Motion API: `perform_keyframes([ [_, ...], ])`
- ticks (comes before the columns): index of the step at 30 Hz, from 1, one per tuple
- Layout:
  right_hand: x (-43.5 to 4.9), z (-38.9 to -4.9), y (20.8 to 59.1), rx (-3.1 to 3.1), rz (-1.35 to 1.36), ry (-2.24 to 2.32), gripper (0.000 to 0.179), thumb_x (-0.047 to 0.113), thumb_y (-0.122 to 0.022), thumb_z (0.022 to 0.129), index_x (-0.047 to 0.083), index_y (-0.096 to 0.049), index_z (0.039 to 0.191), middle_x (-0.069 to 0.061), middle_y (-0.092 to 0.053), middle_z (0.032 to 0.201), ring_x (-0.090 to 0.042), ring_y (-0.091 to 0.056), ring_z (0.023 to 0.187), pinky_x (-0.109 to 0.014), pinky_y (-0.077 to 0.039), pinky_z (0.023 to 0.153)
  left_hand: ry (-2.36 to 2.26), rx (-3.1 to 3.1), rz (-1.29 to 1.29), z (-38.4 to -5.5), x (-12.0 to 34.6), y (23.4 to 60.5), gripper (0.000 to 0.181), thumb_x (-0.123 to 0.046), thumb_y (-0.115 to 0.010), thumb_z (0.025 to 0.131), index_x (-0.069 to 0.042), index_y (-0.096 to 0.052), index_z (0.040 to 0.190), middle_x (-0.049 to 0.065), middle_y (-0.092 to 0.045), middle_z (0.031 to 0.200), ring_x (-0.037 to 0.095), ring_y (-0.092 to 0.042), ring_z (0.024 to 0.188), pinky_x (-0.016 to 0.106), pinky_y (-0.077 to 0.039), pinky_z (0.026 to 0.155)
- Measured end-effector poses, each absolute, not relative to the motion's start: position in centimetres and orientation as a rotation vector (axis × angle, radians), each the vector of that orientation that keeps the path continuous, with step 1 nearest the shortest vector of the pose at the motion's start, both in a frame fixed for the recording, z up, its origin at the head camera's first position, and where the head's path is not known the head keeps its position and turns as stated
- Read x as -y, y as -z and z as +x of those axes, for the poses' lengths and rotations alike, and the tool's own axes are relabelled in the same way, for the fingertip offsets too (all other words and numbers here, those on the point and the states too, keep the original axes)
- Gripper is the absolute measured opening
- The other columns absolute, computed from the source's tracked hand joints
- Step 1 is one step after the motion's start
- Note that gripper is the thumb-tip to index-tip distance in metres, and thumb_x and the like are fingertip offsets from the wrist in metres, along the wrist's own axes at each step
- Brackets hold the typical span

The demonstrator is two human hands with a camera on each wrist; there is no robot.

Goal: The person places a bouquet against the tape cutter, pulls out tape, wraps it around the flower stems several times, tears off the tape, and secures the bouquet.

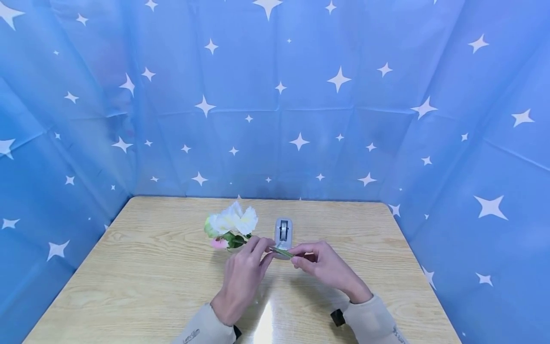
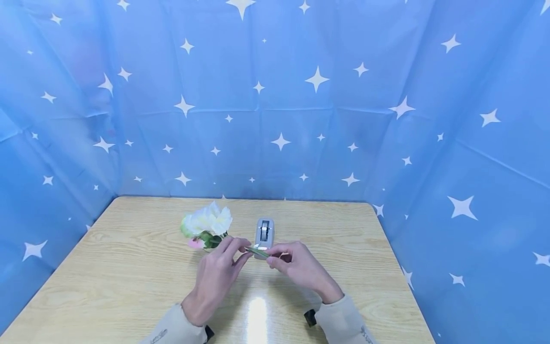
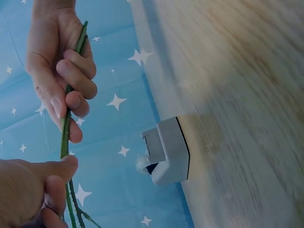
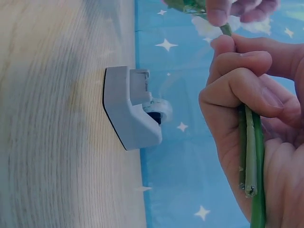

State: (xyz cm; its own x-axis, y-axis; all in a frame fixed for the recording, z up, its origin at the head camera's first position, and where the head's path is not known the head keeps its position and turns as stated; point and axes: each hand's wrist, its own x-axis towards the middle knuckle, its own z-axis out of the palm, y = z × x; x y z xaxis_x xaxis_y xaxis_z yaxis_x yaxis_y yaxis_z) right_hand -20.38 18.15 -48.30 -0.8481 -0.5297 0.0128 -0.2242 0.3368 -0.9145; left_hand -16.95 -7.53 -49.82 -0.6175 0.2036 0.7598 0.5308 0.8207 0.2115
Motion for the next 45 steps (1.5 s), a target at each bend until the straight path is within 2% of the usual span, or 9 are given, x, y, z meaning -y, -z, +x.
perform_keyframes([
  [4,-18.04,-20.34,48.40,-2.304,-0.665,1.512,0.030,0.018,-0.075,0.116,-0.001,-0.082,0.139,-0.023,-0.081,0.113,-0.012,-0.074,0.083,-0.023,-0.062,0.076,0.497,2.222,-0.548,-17.21,7.64,50.07,0.029,-0.016,-0.106,0.086,-0.021,-0.085,0.105,-0.006,-0.073,0.099,0.005,-0.065,0.060,0.015,-0.046,0.047],
  [8,-17.87,-20.29,48.37,-2.283,-0.651,1.518,0.029,0.017,-0.074,0.116,0.000,-0.082,0.138,-0.015,-0.076,0.100,-0.007,-0.060,0.070,-0.021,-0.053,0.065,0.498,2.216,-0.555,-17.32,7.72,50.09,0.020,-0.015,-0.103,0.090,-0.021,-0.086,0.099,-0.006,-0.073,0.099,0.004,-0.066,0.061,0.016,-0.047,0.048],
  [12,-17.66,-20.26,48.41,-2.272,-0.640,1.529,0.028,0.018,-0.074,0.116,0.002,-0.083,0.138,-0.017,-0.075,0.099,-0.004,-0.051,0.065,-0.020,-0.045,0.060,0.516,2.221,-0.552,-17.50,7.74,50.18,0.023,-0.014,-0.103,0.088,-0.020,-0.085,0.100,-0.006,-0.074,0.099,0.005,-0.068,0.063,0.016,-0.049,0.049],
  [18,-17.48,-20.35,48.73,-2.311,-0.651,1.516,0.030,0.018,-0.074,0.116,0.000,-0.082,0.138,-0.023,-0.077,0.103,-0.004,-0.055,0.070,-0.019,-0.046,0.061,0.570,2.240,-0.562,-17.58,7.95,50.43,0.043,-0.011,-0.107,0.084,-0.015,-0.079,0.117,-0.002,-0.076,0.101,0.005,-0.065,0.061,0.010,-0.043,0.048],
  [21,-17.56,-20.41,48.82,-2.331,-0.655,1.508,0.030,0.019,-0.074,0.116,0.001,-0.082,0.138,-0.025,-0.079,0.108,-0.005,-0.060,0.075,-0.019,-0.050,0.064,0.589,2.226,-0.559,-17.56,8.10,50.41,0.046,-0.011,-0.108,0.083,-0.015,-0.077,0.117,0.001,-0.077,0.105,0.005,-0.065,0.062,0.010,-0.044,0.049],
  [29,-17.68,-20.41,48.71,-2.368,-0.675,1.504,0.030,0.019,-0.075,0.116,-0.002,-0.082,0.137,-0.028,-0.083,0.126,-0.008,-0.073,0.090,-0.020,-0.057,0.073,0.554,2.229,-0.618,-17.38,8.24,50.12,0.035,-0.012,-0.106,0.086,-0.016,-0.084,0.113,0.004,-0.078,0.118,0.003,-0.067,0.064,0.010,-0.049,0.052],
  [33,-17.65,-20.38,48.63,-2.384,-0.683,1.500,0.029,0.019,-0.075,0.116,0.000,-0.083,0.136,-0.026,-0.084,0.127,-0.006,-0.070,0.089,-0.019,-0.054,0.071,0.547,2.226,-0.649,-17.30,8.10,49.96,0.031,-0.011,-0.105,0.088,-0.014,-0.086,0.112,0.003,-0.078,0.117,0.004,-0.072,0.074,0.012,-0.058,0.061],
  [38,-17.70,-20.37,48.63,-2.409,-0.685,1.490,0.028,0.022,-0.075,0.116,0.003,-0.084,0.134,-0.023,-0.084,0.120,-0.006,-0.061,0.080,-0.019,-0.048,0.066,0.671,2.192,-0.668,-17.29,7.87,49.88,0.026,-0.006,-0.102,0.090,-0.009,-0.084,0.109,0.005,-0.076,0.110,0.012,-0.078,0.086,0.016,-0.065,0.072],
  [45,-17.83,-20.48,48.83,-2.459,-0.627,1.510,0.028,0.024,-0.075,0.116,0.006,-0.084,0.136,-0.020,-0.084,0.118,-0.010,-0.065,0.081,-0.021,-0.050,0.065,1.049,2.304,-0.518,-17.14,7.46,50.44,0.006,-0.008,-0.090,0.102,-0.008,-0.084,0.102,0.003,-0.080,0.093,0.006,-0.072,0.074,0.017,-0.062,0.064],
])
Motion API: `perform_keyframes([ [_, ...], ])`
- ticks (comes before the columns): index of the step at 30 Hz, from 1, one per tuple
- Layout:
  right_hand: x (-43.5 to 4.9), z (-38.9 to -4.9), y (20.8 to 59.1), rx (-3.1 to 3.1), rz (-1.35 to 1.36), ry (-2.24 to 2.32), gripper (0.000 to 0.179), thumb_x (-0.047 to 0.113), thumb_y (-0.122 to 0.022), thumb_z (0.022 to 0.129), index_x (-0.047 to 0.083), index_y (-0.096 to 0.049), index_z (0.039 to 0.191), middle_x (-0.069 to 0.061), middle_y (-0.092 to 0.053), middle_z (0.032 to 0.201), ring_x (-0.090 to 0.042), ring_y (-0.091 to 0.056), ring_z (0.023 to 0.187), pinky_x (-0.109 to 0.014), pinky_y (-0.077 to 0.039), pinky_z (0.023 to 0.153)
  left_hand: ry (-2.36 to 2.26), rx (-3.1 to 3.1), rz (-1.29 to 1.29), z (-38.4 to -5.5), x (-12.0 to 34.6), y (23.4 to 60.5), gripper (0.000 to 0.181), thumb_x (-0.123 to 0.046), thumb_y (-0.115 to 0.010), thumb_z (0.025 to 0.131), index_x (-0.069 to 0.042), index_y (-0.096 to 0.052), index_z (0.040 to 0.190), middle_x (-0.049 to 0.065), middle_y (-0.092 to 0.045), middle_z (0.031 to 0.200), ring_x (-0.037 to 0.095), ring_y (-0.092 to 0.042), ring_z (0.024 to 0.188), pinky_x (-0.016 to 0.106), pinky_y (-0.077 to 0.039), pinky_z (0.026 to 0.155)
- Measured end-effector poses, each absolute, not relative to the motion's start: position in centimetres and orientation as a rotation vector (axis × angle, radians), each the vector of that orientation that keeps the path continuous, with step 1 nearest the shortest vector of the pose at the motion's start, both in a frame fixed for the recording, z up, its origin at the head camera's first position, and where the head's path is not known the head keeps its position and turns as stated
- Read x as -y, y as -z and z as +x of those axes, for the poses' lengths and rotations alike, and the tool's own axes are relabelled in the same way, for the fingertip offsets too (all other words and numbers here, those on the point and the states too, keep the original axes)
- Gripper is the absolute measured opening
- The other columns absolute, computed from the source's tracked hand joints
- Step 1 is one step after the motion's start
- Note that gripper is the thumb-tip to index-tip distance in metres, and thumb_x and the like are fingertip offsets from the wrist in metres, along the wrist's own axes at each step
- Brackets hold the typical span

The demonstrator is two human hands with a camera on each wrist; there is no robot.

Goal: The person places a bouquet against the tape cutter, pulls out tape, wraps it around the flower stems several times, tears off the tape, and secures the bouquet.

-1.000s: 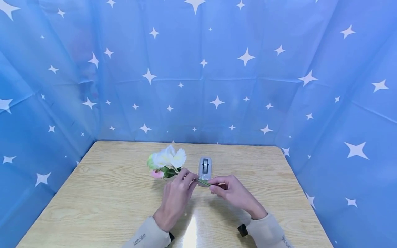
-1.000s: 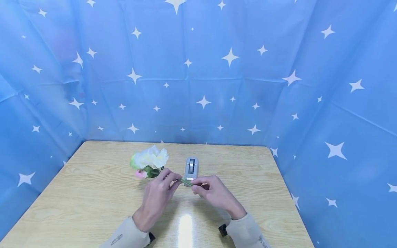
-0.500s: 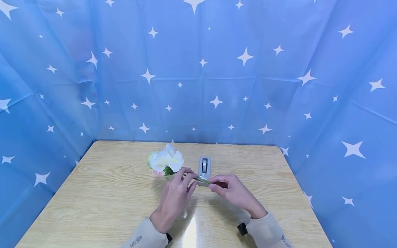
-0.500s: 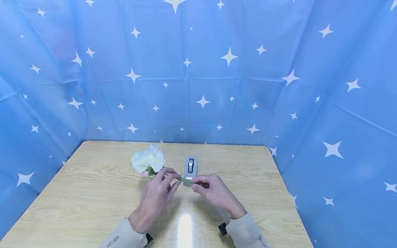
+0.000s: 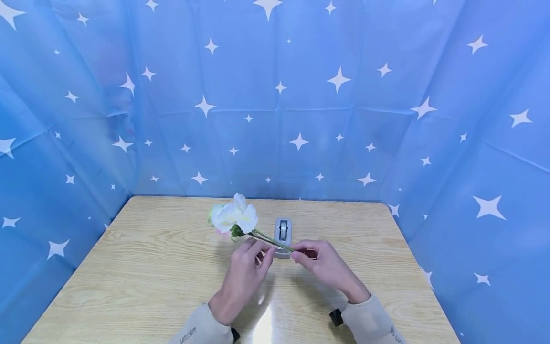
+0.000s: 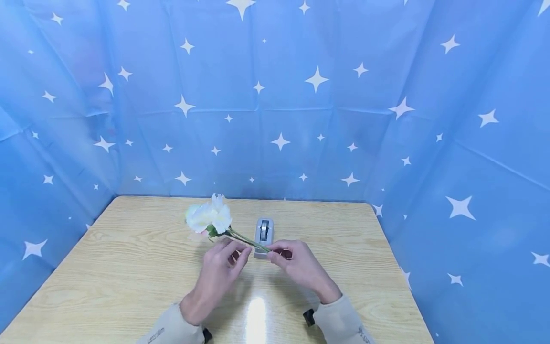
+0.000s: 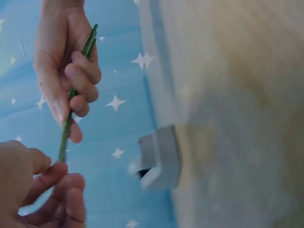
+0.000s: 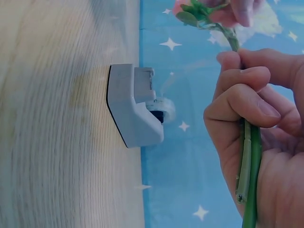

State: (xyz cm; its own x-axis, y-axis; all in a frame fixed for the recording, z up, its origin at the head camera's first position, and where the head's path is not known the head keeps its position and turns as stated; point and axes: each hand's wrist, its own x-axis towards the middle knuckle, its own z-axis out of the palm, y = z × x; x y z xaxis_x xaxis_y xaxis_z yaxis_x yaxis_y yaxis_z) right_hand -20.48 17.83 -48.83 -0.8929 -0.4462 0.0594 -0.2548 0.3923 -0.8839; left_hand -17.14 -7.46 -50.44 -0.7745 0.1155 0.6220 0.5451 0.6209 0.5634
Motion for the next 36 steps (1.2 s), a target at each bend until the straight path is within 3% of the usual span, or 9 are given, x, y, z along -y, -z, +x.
perform_keyframes([
  [5,-17.9,-20.6,48.9,-2.471,-0.598,1.536,0.028,0.022,-0.073,0.118,0.007,-0.084,0.137,-0.021,-0.083,0.111,-0.018,-0.073,0.088,-0.022,-0.054,0.067,1.486,2.436,-0.295,-17.4,7.3,51.1,0.017,-0.021,-0.079,0.114,-0.005,-0.085,0.114,0.008,-0.087,0.094,0.003,-0.076,0.077,0.019,-0.065,0.069],
  [12,-17.9,-20.7,49.0,-2.448,-0.600,1.556,0.029,0.021,-0.070,0.119,0.003,-0.083,0.138,-0.022,-0.076,0.100,-0.008,-0.059,0.073,-0.021,-0.048,0.062,2.027,2.285,-0.128,-18.8,7.4,50.8,0.036,-0.029,-0.073,0.118,0.006,-0.077,0.128,0.021,-0.087,0.106,0.028,-0.088,0.091,0.033,-0.074,0.084],
  [18,-17.8,-20.7,49.3,-2.439,-0.603,1.578,0.030,0.025,-0.068,0.120,0.003,-0.083,0.134,-0.017,-0.070,0.089,-0.005,-0.051,0.066,-0.021,-0.045,0.059,2.270,2.120,0.043,-19.9,6.7,49.8,0.033,-0.023,-0.074,0.118,0.009,-0.074,0.127,0.026,-0.087,0.106,0.013,-0.085,0.086,0.027,-0.073,0.083],
  [24,-17.9,-21.0,49.0,-2.426,-0.550,1.591,0.030,0.025,-0.070,0.119,0.004,-0.083,0.137,-0.017,-0.071,0.091,-0.008,-0.055,0.069,-0.023,-0.049,0.062,2.385,1.988,0.139,-20.4,5.8,49.2,0.033,-0.022,-0.078,0.115,0.010,-0.074,0.124,0.018,-0.087,0.100,0.012,-0.084,0.086,0.025,-0.073,0.087],
  [31,-18.4,-22.0,47.9,-2.441,-0.593,1.505,0.028,0.027,-0.071,0.119,0.012,-0.084,0.139,-0.011,-0.073,0.096,-0.017,-0.062,0.073,-0.024,-0.049,0.061,2.407,1.926,0.146,-20.6,5.4,49.0,0.026,-0.016,-0.075,0.116,0.009,-0.074,0.123,0.008,-0.086,0.096,0.009,-0.082,0.086,0.029,-0.073,0.093],
  [36,-18.5,-22.5,47.4,-2.397,-0.601,1.472,0.033,0.029,-0.065,0.122,0.006,-0.084,0.135,-0.006,-0.074,0.096,-0.014,-0.060,0.072,-0.022,-0.046,0.060,2.452,1.849,0.099,-20.7,5.5,49.2,0.022,-0.009,-0.072,0.116,0.011,-0.071,0.126,0.000,-0.085,0.094,0.007,-0.082,0.084,0.023,-0.071,0.092],
])
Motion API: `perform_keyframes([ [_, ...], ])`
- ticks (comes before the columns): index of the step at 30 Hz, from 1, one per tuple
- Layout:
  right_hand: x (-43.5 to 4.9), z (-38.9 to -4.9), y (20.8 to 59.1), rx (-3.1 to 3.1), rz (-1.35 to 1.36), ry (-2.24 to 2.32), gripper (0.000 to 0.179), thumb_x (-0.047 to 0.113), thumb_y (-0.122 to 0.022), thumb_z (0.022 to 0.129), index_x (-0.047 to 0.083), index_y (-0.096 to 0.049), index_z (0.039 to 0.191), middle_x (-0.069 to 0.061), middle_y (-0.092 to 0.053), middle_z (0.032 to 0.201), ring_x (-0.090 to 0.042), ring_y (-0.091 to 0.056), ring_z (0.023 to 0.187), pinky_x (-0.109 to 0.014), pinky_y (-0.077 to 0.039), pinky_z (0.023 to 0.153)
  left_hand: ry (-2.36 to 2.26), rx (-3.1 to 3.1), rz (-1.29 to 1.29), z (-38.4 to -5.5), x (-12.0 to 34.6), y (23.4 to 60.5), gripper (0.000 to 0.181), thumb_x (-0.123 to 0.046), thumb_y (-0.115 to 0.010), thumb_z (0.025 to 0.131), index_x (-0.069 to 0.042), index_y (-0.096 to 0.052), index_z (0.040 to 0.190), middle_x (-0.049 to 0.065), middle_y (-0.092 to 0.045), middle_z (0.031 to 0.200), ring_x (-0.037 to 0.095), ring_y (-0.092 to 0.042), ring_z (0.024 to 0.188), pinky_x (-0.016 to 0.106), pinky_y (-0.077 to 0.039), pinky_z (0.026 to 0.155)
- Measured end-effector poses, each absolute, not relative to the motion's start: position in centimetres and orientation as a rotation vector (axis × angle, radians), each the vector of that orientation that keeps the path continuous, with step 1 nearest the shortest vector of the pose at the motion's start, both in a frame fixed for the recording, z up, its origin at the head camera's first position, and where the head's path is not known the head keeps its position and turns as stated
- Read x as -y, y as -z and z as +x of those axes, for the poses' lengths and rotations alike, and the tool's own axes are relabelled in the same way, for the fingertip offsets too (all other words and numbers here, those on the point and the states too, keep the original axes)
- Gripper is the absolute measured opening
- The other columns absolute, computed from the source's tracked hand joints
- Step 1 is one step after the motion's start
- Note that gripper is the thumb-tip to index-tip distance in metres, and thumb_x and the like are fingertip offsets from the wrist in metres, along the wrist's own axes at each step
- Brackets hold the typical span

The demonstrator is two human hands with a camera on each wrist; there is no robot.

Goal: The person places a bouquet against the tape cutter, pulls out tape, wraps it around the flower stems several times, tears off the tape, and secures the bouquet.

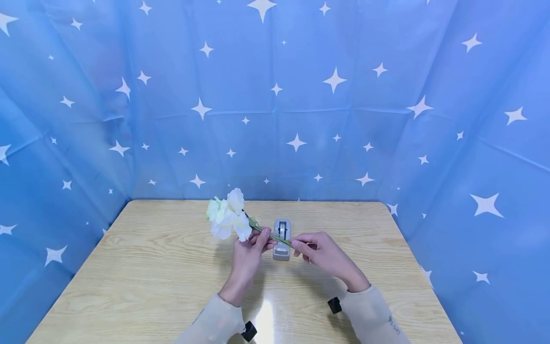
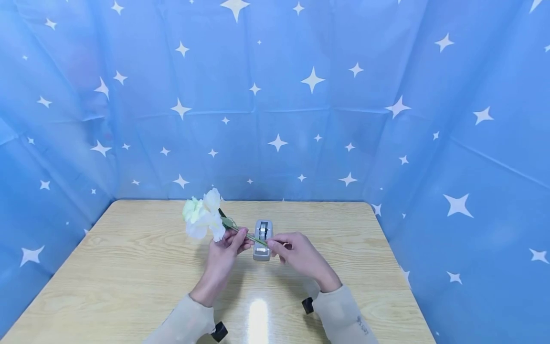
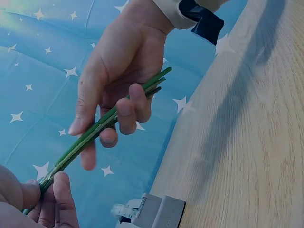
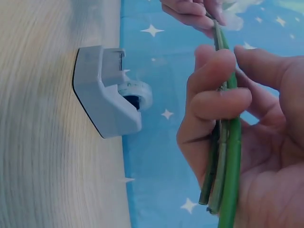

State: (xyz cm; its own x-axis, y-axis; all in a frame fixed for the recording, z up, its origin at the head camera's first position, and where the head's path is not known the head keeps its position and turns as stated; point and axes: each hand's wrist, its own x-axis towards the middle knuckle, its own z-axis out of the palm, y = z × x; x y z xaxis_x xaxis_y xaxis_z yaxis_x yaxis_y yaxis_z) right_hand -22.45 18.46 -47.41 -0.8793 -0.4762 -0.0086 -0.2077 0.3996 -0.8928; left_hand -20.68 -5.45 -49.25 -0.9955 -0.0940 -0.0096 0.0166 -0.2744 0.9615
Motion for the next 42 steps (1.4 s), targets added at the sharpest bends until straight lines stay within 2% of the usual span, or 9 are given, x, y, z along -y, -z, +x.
perform_keyframes([
  [2,-18.3,-22.5,47.4,-2.372,-0.607,1.468,0.034,0.029,-0.065,0.122,0.002,-0.084,0.130,-0.007,-0.074,0.093,-0.011,-0.056,0.069,-0.021,-0.043,0.058,2.469,1.829,0.085,-20.6,5.6,49.2,0.023,-0.008,-0.071,0.117,0.013,-0.070,0.129,0.002,-0.085,0.099,0.007,-0.082,0.085,0.022,-0.071,0.092],
  [7,-18.3,-22.2,47.5,-2.393,-0.595,1.483,0.030,0.028,-0.070,0.119,0.003,-0.086,0.126,-0.006,-0.067,0.082,-0.006,-0.048,0.063,-0.020,-0.039,0.055,2.473,1.916,0.053,-20.2,5.7,49.2,0.033,-0.011,-0.064,0.120,0.015,-0.069,0.141,0.025,-0.082,0.131,0.005,-0.081,0.093,0.020,-0.069,0.097],
  [10,-18.3,-22.0,47.7,-2.444,-0.576,1.486,0.029,0.027,-0.074,0.117,0.005,-0.087,0.128,-0.003,-0.065,0.080,-0.005,-0.049,0.063,-0.020,-0.041,0.056,2.466,1.992,0.032,-20.0,5.7,49.3,0.038,-0.015,-0.061,0.123,0.014,-0.068,0.147,0.030,-0.076,0.146,0.004,-0.081,0.099,0.019,-0.068,0.101],
  [17,-18.1,-21.8,47.9,-2.498,-0.537,1.526,0.027,0.026,-0.079,0.113,0.006,-0.088,0.129,-0.004,-0.074,0.087,-0.005,-0.053,0.065,-0.021,-0.047,0.057,2.476,1.995,0.047,-19.8,5.6,49.3,0.044,-0.027,-0.065,0.122,0.010,-0.069,0.146,0.020,-0.085,0.128,0.007,-0.084,0.101,0.021,-0.068,0.102],
  [22,-17.7,-21.7,48.1,-2.529,-0.503,1.532,0.024,0.026,-0.082,0.111,0.009,-0.090,0.127,-0.014,-0.078,0.093,-0.005,-0.054,0.065,-0.021,-0.046,0.056,2.499,1.914,0.095,-19.8,5.6,49.1,0.035,-0.015,-0.069,0.119,0.011,-0.072,0.142,0.023,-0.083,0.138,0.007,-0.084,0.096,0.020,-0.069,0.097],
  [27,-17.5,-21.7,48.2,-2.564,-0.485,1.536,0.022,0.025,-0.084,0.110,0.011,-0.091,0.126,-0.017,-0.079,0.095,-0.006,-0.055,0.065,-0.021,-0.046,0.057,2.516,1.845,0.093,-20.0,5.5,49.3,0.032,-0.011,-0.071,0.117,0.014,-0.073,0.138,0.021,-0.085,0.132,0.007,-0.084,0.094,0.020,-0.070,0.094],
  [31,-17.4,-21.7,48.2,-2.613,-0.488,1.530,0.017,0.023,-0.086,0.108,0.017,-0.092,0.123,-0.010,-0.077,0.091,-0.007,-0.056,0.064,-0.022,-0.046,0.057,2.539,1.783,0.045,-20.0,5.4,49.6,0.034,-0.013,-0.074,0.116,0.016,-0.073,0.135,0.015,-0.088,0.124,0.007,-0.084,0.094,0.022,-0.071,0.094],
  [34,-17.3,-21.7,48.2,-2.659,-0.486,1.519,0.015,0.023,-0.088,0.106,0.020,-0.093,0.120,-0.003,-0.076,0.089,-0.007,-0.056,0.066,-0.021,-0.047,0.058,2.542,1.757,0.015,-20.0,5.4,49.8,0.037,-0.015,-0.077,0.115,0.016,-0.073,0.133,0.015,-0.088,0.122,0.008,-0.085,0.094,0.024,-0.071,0.094],
  [42,-16.7,-21.5,48.4,-2.716,-0.475,1.504,0.016,0.022,-0.091,0.103,0.025,-0.094,0.119,0.002,-0.079,0.092,-0.008,-0.057,0.071,-0.021,-0.049,0.062,2.542,1.804,0.172,-19.8,5.1,49.4,0.032,-0.011,-0.085,0.108,0.009,-0.077,0.132,0.020,-0.084,0.134,0.011,-0.085,0.103,0.031,-0.072,0.101],
])
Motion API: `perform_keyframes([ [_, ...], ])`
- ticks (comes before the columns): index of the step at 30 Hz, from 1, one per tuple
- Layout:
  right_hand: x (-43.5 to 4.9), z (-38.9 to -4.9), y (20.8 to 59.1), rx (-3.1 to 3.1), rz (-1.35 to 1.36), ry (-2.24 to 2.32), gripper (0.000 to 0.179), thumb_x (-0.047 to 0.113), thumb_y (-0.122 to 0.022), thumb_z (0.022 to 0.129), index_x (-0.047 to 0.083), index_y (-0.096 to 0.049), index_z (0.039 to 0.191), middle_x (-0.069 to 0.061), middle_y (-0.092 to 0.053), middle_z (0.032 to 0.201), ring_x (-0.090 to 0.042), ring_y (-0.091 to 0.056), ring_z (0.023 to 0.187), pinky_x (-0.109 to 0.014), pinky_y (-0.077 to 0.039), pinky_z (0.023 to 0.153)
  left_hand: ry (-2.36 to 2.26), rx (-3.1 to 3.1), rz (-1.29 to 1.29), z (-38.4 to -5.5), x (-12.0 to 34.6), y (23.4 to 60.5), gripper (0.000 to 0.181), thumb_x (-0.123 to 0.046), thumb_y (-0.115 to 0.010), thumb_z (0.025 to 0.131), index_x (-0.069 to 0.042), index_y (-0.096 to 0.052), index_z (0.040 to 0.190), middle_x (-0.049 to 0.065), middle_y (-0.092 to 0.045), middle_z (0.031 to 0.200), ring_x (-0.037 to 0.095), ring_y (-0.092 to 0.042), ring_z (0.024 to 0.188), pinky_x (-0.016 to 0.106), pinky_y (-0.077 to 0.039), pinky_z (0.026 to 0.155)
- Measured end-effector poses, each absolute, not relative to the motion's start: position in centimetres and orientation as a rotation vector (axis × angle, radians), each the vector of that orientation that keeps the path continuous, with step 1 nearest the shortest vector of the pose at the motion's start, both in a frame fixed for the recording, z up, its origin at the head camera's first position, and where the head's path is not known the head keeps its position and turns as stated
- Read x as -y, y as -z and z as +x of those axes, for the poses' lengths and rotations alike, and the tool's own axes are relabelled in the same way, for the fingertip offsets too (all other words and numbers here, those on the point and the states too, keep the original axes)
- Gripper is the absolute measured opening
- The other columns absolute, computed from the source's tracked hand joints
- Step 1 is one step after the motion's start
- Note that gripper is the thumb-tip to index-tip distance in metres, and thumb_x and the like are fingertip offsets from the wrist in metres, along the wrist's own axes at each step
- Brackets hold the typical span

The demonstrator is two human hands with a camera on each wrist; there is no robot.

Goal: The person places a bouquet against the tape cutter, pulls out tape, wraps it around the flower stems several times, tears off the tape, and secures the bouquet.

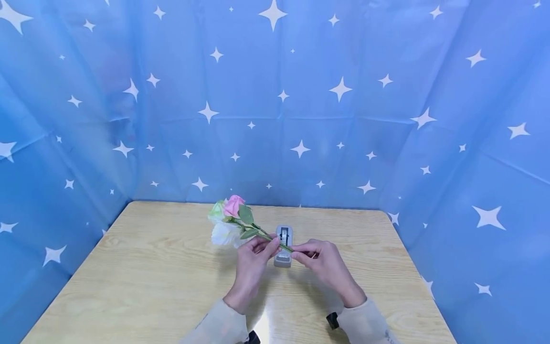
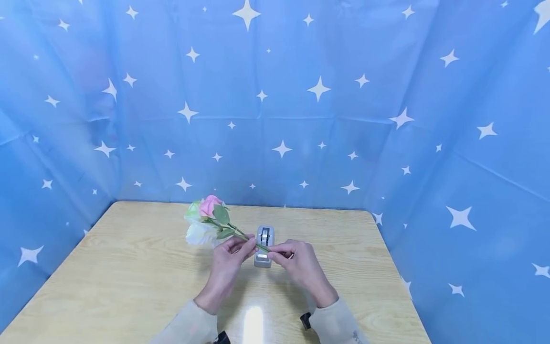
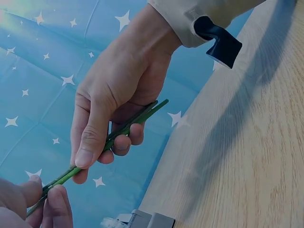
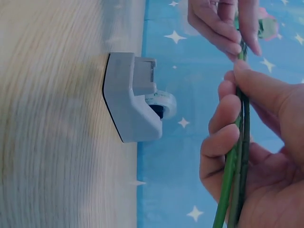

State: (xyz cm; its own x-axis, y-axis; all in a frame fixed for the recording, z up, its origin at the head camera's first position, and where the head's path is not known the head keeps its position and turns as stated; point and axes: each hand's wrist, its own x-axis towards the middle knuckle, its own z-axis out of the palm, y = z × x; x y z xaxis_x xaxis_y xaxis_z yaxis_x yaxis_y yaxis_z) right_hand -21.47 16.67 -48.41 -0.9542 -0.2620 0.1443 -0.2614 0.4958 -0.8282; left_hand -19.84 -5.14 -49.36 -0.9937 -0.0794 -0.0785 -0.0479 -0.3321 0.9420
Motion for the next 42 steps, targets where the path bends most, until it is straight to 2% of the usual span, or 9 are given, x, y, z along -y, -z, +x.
perform_keyframes([
  [4,-16.58,-21.32,48.58,-2.746,-0.447,1.506,0.017,0.020,-0.092,0.102,0.026,-0.094,0.118,0.003,-0.080,0.093,-0.009,-0.060,0.073,-0.021,-0.051,0.062,2.519,1.847,0.178,-19.90,4.98,49.38,0.033,-0.011,-0.085,0.108,0.008,-0.077,0.134,0.020,-0.086,0.128,0.012,-0.084,0.102,0.035,-0.072,0.104],
  [10,-16.56,-21.55,48.57,-2.757,-0.460,1.457,0.016,0.021,-0.093,0.102,0.025,-0.094,0.117,0.004,-0.081,0.096,-0.009,-0.063,0.076,-0.021,-0.054,0.064,2.479,1.865,0.206,-19.98,4.91,49.49,0.031,-0.012,-0.087,0.107,0.007,-0.079,0.131,0.022,-0.086,0.125,0.010,-0.083,0.097,0.024,-0.071,0.095],
  [13,-16.61,-21.59,48.70,-2.720,-0.494,1.437,0.013,0.024,-0.086,0.108,0.020,-0.093,0.118,-0.001,-0.083,0.098,-0.007,-0.063,0.076,-0.021,-0.054,0.065,2.449,1.878,0.207,-19.95,4.89,49.50,0.028,-0.010,-0.086,0.107,0.007,-0.080,0.129,0.024,-0.086,0.125,0.010,-0.083,0.096,0.023,-0.071,0.092],
  [17,-16.68,-21.56,48.78,-2.667,-0.515,1.414,0.024,0.031,-0.075,0.116,0.014,-0.091,0.116,-0.003,-0.086,0.095,-0.006,-0.062,0.074,-0.022,-0.052,0.065,2.393,1.896,0.199,-20.02,4.77,49.78,0.025,-0.008,-0.088,0.105,0.006,-0.082,0.125,0.022,-0.087,0.119,0.010,-0.083,0.093,0.025,-0.071,0.090],
  [25,-16.61,-21.61,48.63,-2.681,-0.506,1.396,0.024,0.029,-0.075,0.115,0.013,-0.091,0.122,-0.001,-0.085,0.088,-0.028,-0.075,0.083,-0.024,-0.052,0.065,2.441,1.851,0.200,-19.98,4.69,50.11,0.031,-0.010,-0.090,0.104,0.008,-0.080,0.128,0.018,-0.089,0.116,0.012,-0.086,0.095,0.030,-0.073,0.096],
  [30,-16.65,-21.52,48.67,-2.686,-0.475,1.416,0.022,0.028,-0.078,0.113,0.014,-0.092,0.123,-0.007,-0.088,0.093,-0.029,-0.081,0.090,-0.024,-0.057,0.068,2.481,1.860,0.198,-19.87,4.90,50.12,0.035,-0.013,-0.090,0.104,0.008,-0.079,0.130,0.023,-0.086,0.129,0.015,-0.087,0.099,0.036,-0.072,0.101],
  [33,-16.63,-21.46,48.68,-2.691,-0.452,1.440,0.020,0.029,-0.080,0.112,0.017,-0.092,0.123,-0.009,-0.088,0.095,-0.030,-0.081,0.090,-0.024,-0.058,0.069,2.469,1.893,0.188,-19.75,4.91,50.02,0.037,-0.016,-0.092,0.104,0.006,-0.079,0.131,0.022,-0.085,0.134,0.019,-0.088,0.103,0.032,-0.072,0.101],
  [37,-16.51,-21.42,48.70,-2.704,-0.457,1.449,0.017,0.027,-0.082,0.111,0.019,-0.092,0.122,-0.010,-0.089,0.099,-0.029,-0.081,0.088,-0.023,-0.060,0.069,2.416,1.967,0.232,-19.56,4.79,49.88,0.039,-0.021,-0.096,0.100,0.000,-0.083,0.130,0.014,-0.088,0.127,0.015,-0.086,0.104,0.022,-0.067,0.096],
  [42,-16.38,-21.46,48.73,-2.702,-0.454,1.452,0.015,0.026,-0.083,0.110,0.020,-0.092,0.121,-0.010,-0.089,0.101,-0.029,-0.081,0.087,-0.023,-0.061,0.069,2.421,1.944,0.265,-19.48,4.68,49.92,0.036,-0.019,-0.096,0.100,-0.002,-0.084,0.128,0.011,-0.089,0.124,0.011,-0.083,0.105,0.021,-0.065,0.097],
])
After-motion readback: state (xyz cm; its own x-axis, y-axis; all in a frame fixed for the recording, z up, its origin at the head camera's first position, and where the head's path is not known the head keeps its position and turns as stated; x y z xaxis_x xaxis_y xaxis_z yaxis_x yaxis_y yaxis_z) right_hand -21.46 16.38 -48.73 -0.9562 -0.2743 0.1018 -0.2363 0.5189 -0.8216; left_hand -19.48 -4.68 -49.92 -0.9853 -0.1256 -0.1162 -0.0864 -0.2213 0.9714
